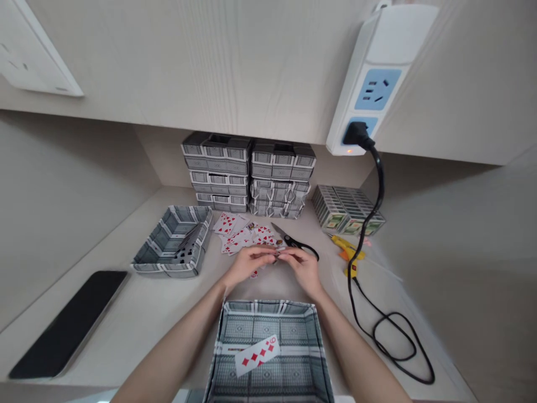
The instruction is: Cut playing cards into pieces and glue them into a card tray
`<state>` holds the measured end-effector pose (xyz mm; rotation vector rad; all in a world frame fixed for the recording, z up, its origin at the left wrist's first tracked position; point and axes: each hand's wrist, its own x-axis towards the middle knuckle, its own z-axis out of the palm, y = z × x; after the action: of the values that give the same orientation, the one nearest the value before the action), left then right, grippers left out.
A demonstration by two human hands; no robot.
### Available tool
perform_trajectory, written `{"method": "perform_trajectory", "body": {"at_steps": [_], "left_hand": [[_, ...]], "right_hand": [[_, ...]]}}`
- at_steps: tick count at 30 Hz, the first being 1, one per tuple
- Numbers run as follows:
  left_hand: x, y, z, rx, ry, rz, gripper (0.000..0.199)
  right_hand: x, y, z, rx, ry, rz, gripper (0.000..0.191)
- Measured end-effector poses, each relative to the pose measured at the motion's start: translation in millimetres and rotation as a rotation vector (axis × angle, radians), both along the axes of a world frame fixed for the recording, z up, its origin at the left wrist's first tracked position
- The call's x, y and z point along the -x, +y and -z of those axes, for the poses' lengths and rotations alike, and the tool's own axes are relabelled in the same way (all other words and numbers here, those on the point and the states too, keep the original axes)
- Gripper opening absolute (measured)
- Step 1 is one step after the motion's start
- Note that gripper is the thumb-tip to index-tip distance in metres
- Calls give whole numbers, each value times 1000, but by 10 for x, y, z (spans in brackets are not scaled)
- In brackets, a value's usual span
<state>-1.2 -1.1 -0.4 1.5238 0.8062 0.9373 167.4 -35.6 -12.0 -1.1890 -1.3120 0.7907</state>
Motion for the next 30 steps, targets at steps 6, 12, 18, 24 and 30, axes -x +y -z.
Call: {"method": "perform_trajectory", "body": {"at_steps": [6, 12, 18, 24, 30], "left_hand": [[-23, -7, 40, 66, 1, -84, 25], [-34, -2, 43, 64, -49, -210, 19], [-42, -13, 55, 66, -6, -278, 24], [-55, -14, 99, 121, -30, -296, 26], [-54, 6, 154, 148, -76, -270, 28]], "right_hand": [[20, -20, 24, -63, -59, 69, 9], [63, -6, 26, 7, 34, 32, 9], [107, 5, 7, 82, 133, 26, 13], [124, 11, 19, 206, 242, 29, 18], [115, 3, 13, 243, 249, 13, 20]]}}
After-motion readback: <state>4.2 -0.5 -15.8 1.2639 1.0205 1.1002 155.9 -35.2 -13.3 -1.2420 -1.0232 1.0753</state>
